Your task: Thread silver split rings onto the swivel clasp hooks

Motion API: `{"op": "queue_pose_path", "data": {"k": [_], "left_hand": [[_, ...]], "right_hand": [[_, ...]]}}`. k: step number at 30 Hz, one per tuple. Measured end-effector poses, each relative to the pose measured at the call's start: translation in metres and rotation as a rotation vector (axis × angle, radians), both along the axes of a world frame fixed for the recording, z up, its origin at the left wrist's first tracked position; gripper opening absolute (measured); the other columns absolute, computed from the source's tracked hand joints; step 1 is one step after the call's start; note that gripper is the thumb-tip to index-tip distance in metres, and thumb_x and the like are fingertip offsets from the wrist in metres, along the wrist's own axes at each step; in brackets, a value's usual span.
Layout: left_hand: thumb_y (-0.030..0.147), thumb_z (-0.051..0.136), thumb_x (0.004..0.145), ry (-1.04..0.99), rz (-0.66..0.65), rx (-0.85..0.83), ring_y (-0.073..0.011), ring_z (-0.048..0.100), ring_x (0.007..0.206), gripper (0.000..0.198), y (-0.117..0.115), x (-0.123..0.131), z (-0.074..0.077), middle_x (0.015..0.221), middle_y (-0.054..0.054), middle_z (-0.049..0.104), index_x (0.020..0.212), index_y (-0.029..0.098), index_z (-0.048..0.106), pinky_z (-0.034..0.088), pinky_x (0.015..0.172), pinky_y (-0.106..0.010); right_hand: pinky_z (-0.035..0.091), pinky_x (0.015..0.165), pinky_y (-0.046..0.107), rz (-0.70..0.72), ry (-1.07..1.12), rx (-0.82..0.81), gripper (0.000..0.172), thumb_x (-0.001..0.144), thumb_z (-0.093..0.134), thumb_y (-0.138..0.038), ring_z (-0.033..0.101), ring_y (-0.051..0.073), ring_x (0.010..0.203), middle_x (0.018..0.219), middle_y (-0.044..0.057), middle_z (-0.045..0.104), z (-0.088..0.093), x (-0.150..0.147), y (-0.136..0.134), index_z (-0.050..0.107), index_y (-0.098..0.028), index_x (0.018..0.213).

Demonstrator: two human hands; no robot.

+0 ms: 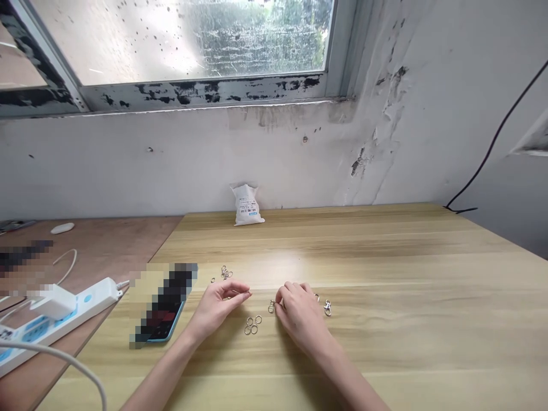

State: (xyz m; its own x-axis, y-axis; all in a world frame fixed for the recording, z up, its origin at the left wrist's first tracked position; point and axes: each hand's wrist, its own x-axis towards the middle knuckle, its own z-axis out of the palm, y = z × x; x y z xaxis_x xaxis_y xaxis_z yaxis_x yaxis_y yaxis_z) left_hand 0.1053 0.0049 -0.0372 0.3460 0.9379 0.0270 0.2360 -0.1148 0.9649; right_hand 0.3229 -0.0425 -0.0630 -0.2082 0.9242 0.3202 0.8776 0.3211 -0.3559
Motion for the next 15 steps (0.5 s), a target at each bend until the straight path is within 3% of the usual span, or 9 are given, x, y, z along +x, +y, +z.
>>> {"op": "queue_pose_path", "data": {"k": [8, 15], "left_hand": [[0.039, 0.075, 0.075, -0.039, -0.006, -0.034, -0.0192, 0.07, 0.079, 0.024, 0.0, -0.001, 0.0, 0.086, -0.008, 0.075, 0.079, 0.015, 0.071, 0.054, 0.074, -0.028], [0.036, 0.071, 0.078, -0.002, 0.003, -0.009, -0.0183, 0.068, 0.078, 0.021, -0.001, 0.001, -0.001, 0.089, -0.007, 0.075, 0.087, 0.018, 0.076, 0.053, 0.07, -0.026]], "right_hand": [[0.04, 0.079, 0.038, 0.015, -0.06, 0.022, 0.015, 0.091, 0.054, -0.017, 0.056, 0.019, 0.074, 0.081, 0.002, 0.062, 0.008, -0.002, -0.001, 0.06, -0.021, 0.078], [0.04, 0.081, 0.037, 0.06, 0.095, 0.065, 0.016, 0.095, 0.05, -0.022, 0.057, 0.018, 0.075, 0.081, 0.002, 0.062, 0.017, -0.009, -0.004, 0.058, -0.022, 0.081]]}}
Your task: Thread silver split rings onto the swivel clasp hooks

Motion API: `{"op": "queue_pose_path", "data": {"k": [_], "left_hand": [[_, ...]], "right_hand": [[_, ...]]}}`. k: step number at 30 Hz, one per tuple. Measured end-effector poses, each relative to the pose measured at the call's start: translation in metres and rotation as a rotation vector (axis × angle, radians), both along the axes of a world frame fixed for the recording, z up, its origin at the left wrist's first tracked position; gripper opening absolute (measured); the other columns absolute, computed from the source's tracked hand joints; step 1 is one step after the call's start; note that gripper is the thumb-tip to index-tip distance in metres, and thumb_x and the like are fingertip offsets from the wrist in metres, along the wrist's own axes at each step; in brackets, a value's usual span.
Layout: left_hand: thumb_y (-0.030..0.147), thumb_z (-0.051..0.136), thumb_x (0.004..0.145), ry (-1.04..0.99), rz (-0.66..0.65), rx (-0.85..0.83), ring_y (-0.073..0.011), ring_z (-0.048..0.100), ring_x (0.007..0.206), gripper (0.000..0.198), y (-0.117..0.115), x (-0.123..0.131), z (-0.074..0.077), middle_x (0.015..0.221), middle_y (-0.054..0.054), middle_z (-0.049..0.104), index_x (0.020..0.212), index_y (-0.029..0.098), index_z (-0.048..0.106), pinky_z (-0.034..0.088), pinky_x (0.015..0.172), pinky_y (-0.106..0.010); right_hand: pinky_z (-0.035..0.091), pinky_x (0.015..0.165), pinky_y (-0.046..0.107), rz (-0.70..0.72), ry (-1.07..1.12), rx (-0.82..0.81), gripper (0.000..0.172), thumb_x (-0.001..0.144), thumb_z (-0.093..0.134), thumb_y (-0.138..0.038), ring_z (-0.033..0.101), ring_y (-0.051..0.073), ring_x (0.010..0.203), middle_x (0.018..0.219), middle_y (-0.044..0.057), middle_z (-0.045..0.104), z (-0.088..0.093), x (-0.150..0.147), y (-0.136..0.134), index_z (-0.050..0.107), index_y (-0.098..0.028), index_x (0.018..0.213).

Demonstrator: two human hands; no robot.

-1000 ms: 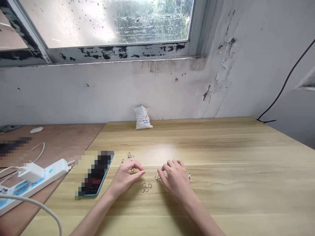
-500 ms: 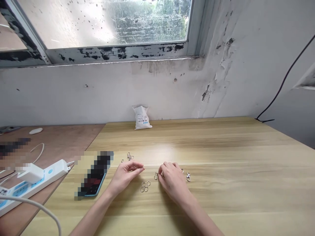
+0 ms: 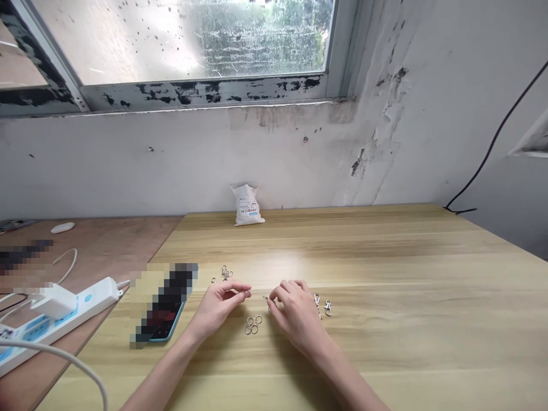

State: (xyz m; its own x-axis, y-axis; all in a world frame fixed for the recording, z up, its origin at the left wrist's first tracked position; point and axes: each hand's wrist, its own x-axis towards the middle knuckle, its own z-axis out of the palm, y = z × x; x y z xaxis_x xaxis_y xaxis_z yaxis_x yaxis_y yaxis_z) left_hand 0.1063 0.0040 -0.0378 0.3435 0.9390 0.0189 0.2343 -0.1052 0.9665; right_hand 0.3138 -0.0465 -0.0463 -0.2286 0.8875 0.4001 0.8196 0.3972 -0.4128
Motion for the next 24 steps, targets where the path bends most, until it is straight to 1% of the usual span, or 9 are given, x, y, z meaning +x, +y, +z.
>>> {"op": "queue_pose_path", "data": {"k": [7, 13, 17, 19, 22, 24], "left_hand": [[0.033, 0.069, 0.08, 0.017, -0.064, 0.1, -0.017, 0.065, 0.079, 0.017, 0.0, 0.0, -0.004, 0.089, -0.007, 0.069, 0.083, 0.017, 0.075, 0.052, 0.068, -0.025], [0.035, 0.07, 0.081, 0.038, -0.083, 0.11, -0.0158, 0.062, 0.076, 0.019, -0.001, -0.001, -0.004, 0.083, -0.005, 0.068, 0.077, 0.016, 0.073, 0.048, 0.067, -0.025], [0.038, 0.059, 0.089, 0.126, -0.096, 0.174, -0.0158, 0.059, 0.076, 0.026, -0.002, -0.001, -0.002, 0.083, -0.005, 0.068, 0.083, 0.018, 0.074, 0.044, 0.065, -0.025], [0.039, 0.056, 0.092, 0.172, -0.09, 0.209, -0.0164, 0.059, 0.077, 0.028, -0.001, -0.002, -0.001, 0.084, -0.005, 0.067, 0.084, 0.019, 0.074, 0.043, 0.065, -0.025], [0.037, 0.058, 0.09, 0.211, -0.08, 0.245, -0.017, 0.059, 0.079, 0.025, 0.0, -0.004, -0.001, 0.086, -0.006, 0.067, 0.083, 0.019, 0.074, 0.044, 0.065, -0.026], [0.034, 0.062, 0.087, 0.186, -0.091, 0.231, -0.0169, 0.061, 0.08, 0.02, 0.001, -0.004, -0.001, 0.088, -0.005, 0.067, 0.082, 0.02, 0.074, 0.045, 0.066, -0.025]], "right_hand": [[0.039, 0.081, 0.034, 0.044, 0.088, 0.036, 0.013, 0.094, 0.05, -0.022, 0.057, 0.018, 0.077, 0.081, 0.002, 0.063, 0.0, -0.012, -0.003, 0.057, -0.022, 0.083], [0.039, 0.08, 0.033, 0.06, 0.108, 0.032, 0.012, 0.093, 0.051, -0.019, 0.057, 0.017, 0.076, 0.08, 0.001, 0.063, 0.002, -0.015, -0.005, 0.056, -0.021, 0.082], [0.039, 0.081, 0.033, 0.067, 0.12, 0.029, 0.013, 0.094, 0.05, -0.021, 0.057, 0.017, 0.076, 0.08, 0.002, 0.063, 0.001, -0.013, -0.004, 0.057, -0.021, 0.083], [0.04, 0.081, 0.034, 0.066, 0.126, 0.039, 0.013, 0.094, 0.051, -0.022, 0.057, 0.017, 0.076, 0.081, 0.002, 0.064, 0.0, -0.01, -0.002, 0.058, -0.021, 0.083], [0.04, 0.081, 0.035, 0.042, 0.147, 0.053, 0.014, 0.093, 0.051, -0.023, 0.057, 0.017, 0.074, 0.078, 0.002, 0.063, -0.001, -0.005, 0.0, 0.057, -0.02, 0.081], [0.042, 0.08, 0.035, 0.024, 0.196, 0.035, 0.015, 0.092, 0.052, -0.023, 0.057, 0.017, 0.072, 0.075, 0.001, 0.063, 0.0, -0.003, 0.001, 0.057, -0.021, 0.078]]}}
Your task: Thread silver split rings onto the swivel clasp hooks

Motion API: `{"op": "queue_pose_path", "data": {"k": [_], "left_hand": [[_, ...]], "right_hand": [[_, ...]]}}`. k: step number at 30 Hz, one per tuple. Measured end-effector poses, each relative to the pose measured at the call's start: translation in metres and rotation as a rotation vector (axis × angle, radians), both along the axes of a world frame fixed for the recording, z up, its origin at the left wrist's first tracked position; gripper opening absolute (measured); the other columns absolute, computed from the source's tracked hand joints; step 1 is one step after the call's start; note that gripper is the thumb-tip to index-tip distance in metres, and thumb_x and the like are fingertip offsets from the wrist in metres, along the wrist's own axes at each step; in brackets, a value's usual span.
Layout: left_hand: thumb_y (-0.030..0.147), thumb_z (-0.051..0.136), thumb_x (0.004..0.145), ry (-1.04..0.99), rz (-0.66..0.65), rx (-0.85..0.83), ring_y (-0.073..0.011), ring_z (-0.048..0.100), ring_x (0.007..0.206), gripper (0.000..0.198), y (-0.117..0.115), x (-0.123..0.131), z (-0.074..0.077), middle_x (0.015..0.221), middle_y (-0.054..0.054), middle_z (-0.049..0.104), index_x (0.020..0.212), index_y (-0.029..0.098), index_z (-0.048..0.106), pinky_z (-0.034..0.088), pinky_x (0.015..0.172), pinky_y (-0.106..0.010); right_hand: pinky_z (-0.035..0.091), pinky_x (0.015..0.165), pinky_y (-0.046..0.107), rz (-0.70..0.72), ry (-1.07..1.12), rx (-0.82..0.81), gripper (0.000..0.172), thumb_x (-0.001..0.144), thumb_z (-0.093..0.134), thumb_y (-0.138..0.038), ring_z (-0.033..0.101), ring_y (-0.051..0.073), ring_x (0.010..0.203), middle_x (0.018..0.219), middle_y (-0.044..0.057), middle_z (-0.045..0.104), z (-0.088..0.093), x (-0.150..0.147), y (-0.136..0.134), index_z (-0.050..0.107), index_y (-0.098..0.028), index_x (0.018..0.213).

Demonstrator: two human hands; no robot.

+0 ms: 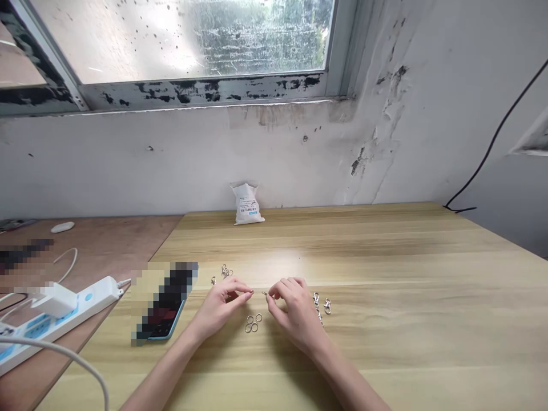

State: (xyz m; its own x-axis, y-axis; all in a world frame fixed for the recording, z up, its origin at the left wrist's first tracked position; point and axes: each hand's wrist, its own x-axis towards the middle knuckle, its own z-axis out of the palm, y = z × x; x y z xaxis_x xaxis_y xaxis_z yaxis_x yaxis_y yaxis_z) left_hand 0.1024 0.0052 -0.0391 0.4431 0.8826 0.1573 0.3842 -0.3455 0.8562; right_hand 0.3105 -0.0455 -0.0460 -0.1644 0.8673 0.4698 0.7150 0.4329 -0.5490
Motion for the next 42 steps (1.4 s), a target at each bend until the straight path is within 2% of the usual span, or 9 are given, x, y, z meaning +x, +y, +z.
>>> {"op": "queue_pose_path", "data": {"k": [5, 8, 15, 19, 23, 27, 35, 38, 42], "left_hand": [[0.028, 0.069, 0.081, -0.099, -0.033, -0.104, -0.0174, 0.066, 0.084, 0.011, -0.002, 0.003, -0.003, 0.091, -0.006, 0.071, 0.08, 0.018, 0.073, 0.051, 0.073, -0.027], [0.027, 0.071, 0.078, -0.151, -0.036, -0.157, -0.0183, 0.068, 0.084, 0.011, -0.004, 0.006, -0.006, 0.088, -0.007, 0.072, 0.078, 0.017, 0.075, 0.053, 0.075, -0.028], [0.031, 0.07, 0.079, -0.253, -0.076, -0.282, -0.0168, 0.067, 0.075, 0.019, -0.004, 0.008, -0.008, 0.088, -0.01, 0.071, 0.083, 0.014, 0.077, 0.053, 0.066, -0.026], [0.027, 0.066, 0.081, -0.211, -0.09, -0.244, -0.0176, 0.068, 0.078, 0.017, -0.006, 0.009, -0.006, 0.089, -0.009, 0.073, 0.085, 0.016, 0.077, 0.054, 0.07, -0.027], [0.026, 0.064, 0.081, -0.145, -0.09, -0.188, -0.0176, 0.068, 0.077, 0.016, -0.009, 0.008, -0.007, 0.088, -0.008, 0.072, 0.084, 0.016, 0.076, 0.055, 0.071, -0.027], [0.027, 0.062, 0.082, -0.104, -0.071, -0.183, -0.0161, 0.067, 0.068, 0.015, -0.012, 0.009, -0.007, 0.082, -0.007, 0.07, 0.082, 0.014, 0.071, 0.055, 0.064, -0.026], [0.031, 0.061, 0.085, -0.091, -0.025, -0.131, -0.0156, 0.068, 0.073, 0.016, -0.013, 0.012, 0.0, 0.087, -0.005, 0.068, 0.083, 0.017, 0.066, 0.054, 0.064, -0.024], [0.036, 0.061, 0.086, -0.084, 0.012, -0.105, -0.0135, 0.064, 0.066, 0.021, -0.013, 0.013, -0.001, 0.084, -0.004, 0.067, 0.081, 0.016, 0.065, 0.051, 0.06, -0.023], [0.039, 0.06, 0.087, -0.083, -0.007, -0.075, -0.0126, 0.061, 0.065, 0.025, -0.015, 0.015, -0.003, 0.084, -0.004, 0.065, 0.078, 0.016, 0.067, 0.049, 0.058, -0.023]], "right_hand": [[0.046, 0.072, 0.032, -0.007, 0.185, -0.17, 0.011, 0.086, 0.055, -0.022, 0.061, 0.019, 0.075, 0.072, 0.001, 0.066, 0.001, -0.005, -0.002, 0.059, -0.022, 0.076], [0.047, 0.071, 0.03, 0.035, 0.269, -0.228, 0.01, 0.085, 0.053, -0.021, 0.062, 0.017, 0.072, 0.072, 0.0, 0.067, -0.001, -0.009, -0.003, 0.063, -0.022, 0.084], [0.052, 0.071, 0.027, 0.139, 0.4, -0.283, 0.022, 0.091, 0.05, -0.024, 0.068, 0.018, 0.079, 0.086, 0.005, 0.074, -0.002, -0.01, -0.003, 0.072, -0.02, 0.093], [0.052, 0.069, 0.025, 0.149, 0.431, -0.307, 0.023, 0.092, 0.051, -0.026, 0.067, 0.017, 0.08, 0.089, 0.005, 0.073, -0.004, -0.011, -0.003, 0.069, -0.02, 0.105], [0.052, 0.073, 0.027, 0.209, 0.374, -0.312, 0.024, 0.093, 0.052, -0.024, 0.067, 0.017, 0.081, 0.092, 0.005, 0.074, -0.004, -0.011, -0.003, 0.069, -0.022, 0.109], [0.051, 0.073, 0.028, 0.248, 0.304, -0.283, 0.023, 0.093, 0.051, -0.023, 0.067, 0.017, 0.077, 0.091, 0.006, 0.074, -0.006, -0.01, -0.001, 0.07, -0.021, 0.106], [0.049, 0.066, 0.025, 0.226, 0.325, -0.261, 0.02, 0.093, 0.054, -0.028, 0.066, 0.016, 0.069, 0.08, 0.004, 0.074, -0.007, -0.012, 0.0, 0.071, -0.018, 0.093], [0.049, 0.063, 0.024, 0.186, 0.358, -0.292, 0.023, 0.093, 0.054, -0.032, 0.065, 0.015, 0.067, 0.077, 0.004, 0.074, -0.004, -0.014, -0.002, 0.072, -0.018, 0.09], [0.05, 0.063, 0.024, 0.109, 0.346, -0.256, 0.024, 0.092, 0.054, -0.032, 0.067, 0.016, 0.069, 0.08, 0.004, 0.075, -0.002, -0.015, -0.003, 0.073, -0.018, 0.088]]}}
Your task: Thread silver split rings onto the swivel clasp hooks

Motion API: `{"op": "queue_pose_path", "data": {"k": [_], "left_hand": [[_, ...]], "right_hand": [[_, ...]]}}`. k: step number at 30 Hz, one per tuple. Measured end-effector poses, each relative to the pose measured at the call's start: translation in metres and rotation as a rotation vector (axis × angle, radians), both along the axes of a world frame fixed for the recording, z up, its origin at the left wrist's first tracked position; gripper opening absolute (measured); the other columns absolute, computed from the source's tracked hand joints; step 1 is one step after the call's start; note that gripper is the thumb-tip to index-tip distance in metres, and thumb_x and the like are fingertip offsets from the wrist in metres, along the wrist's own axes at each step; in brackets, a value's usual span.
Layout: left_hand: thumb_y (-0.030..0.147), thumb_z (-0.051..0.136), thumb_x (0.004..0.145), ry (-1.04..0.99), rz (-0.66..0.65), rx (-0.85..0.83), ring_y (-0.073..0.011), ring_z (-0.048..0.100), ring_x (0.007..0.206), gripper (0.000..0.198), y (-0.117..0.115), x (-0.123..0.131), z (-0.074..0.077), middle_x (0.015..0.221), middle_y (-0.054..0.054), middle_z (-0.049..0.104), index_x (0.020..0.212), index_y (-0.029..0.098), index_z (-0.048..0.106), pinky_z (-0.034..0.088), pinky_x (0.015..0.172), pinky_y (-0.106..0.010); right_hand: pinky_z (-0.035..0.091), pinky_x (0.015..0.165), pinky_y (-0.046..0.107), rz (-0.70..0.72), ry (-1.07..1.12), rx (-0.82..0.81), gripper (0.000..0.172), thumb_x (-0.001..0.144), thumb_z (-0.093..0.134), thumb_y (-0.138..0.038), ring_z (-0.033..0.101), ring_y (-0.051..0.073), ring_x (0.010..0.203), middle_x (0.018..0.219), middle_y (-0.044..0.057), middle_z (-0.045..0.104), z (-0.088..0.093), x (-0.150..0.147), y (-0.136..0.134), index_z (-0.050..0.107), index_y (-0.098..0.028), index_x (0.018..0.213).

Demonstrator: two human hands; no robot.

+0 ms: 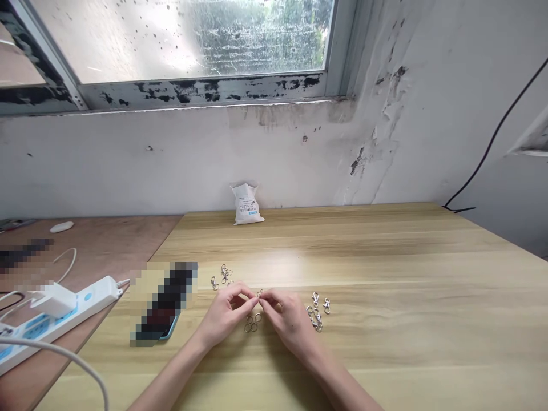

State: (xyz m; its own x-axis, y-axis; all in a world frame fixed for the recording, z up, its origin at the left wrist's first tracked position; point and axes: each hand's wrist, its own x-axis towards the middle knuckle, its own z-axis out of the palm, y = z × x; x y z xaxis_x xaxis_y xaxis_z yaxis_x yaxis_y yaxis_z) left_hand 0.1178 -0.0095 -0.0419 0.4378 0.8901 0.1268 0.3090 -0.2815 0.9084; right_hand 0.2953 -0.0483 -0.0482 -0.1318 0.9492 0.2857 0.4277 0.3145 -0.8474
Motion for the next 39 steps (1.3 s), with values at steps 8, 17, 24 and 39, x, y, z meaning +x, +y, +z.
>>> {"op": "queue_pose_path", "data": {"k": [8, 17, 24, 39], "left_hand": [[0.027, 0.057, 0.09, 0.116, 0.038, 0.213, -0.0203, 0.061, 0.086, 0.016, -0.006, 0.004, -0.002, 0.085, -0.005, 0.066, 0.082, 0.02, 0.07, 0.05, 0.076, -0.032], [0.02, 0.058, 0.089, 0.158, 0.099, 0.33, -0.0219, 0.058, 0.095, 0.013, -0.007, 0.007, -0.006, 0.088, -0.004, 0.068, 0.081, 0.02, 0.069, 0.048, 0.086, -0.037], [0.019, 0.059, 0.087, 0.225, 0.138, 0.401, -0.0233, 0.057, 0.095, 0.012, -0.009, 0.007, -0.007, 0.089, -0.004, 0.069, 0.077, 0.021, 0.066, 0.044, 0.089, -0.041], [0.014, 0.052, 0.089, 0.347, -0.078, 0.625, -0.0247, 0.051, 0.117, 0.01, -0.002, -0.002, -0.002, 0.113, -0.007, 0.063, 0.088, 0.02, 0.059, 0.043, 0.1, -0.044]], "right_hand": [[0.047, 0.058, 0.026, -0.083, -0.311, 0.159, 0.025, 0.096, 0.047, -0.025, 0.064, 0.017, 0.06, 0.073, 0.005, 0.072, -0.016, -0.003, 0.0, 0.07, -0.019, 0.088], [0.045, 0.066, 0.03, -0.163, -0.565, 0.351, 0.027, 0.099, 0.041, -0.016, 0.063, 0.019, 0.066, 0.075, 0.004, 0.068, -0.022, -0.014, -0.003, 0.065, -0.018, 0.087], [0.043, 0.063, 0.03, -0.185, -0.614, 0.43, 0.038, 0.102, 0.032, -0.018, 0.059, 0.018, 0.062, 0.068, 0.004, 0.065, -0.021, -0.019, -0.004, 0.062, -0.018, 0.078], [0.047, 0.063, 0.026, 0.009, -0.521, 0.389, 0.036, 0.104, 0.035, -0.027, 0.065, 0.016, 0.067, 0.079, 0.005, 0.073, -0.009, 0.008, 0.006, 0.07, -0.021, 0.095]]}}
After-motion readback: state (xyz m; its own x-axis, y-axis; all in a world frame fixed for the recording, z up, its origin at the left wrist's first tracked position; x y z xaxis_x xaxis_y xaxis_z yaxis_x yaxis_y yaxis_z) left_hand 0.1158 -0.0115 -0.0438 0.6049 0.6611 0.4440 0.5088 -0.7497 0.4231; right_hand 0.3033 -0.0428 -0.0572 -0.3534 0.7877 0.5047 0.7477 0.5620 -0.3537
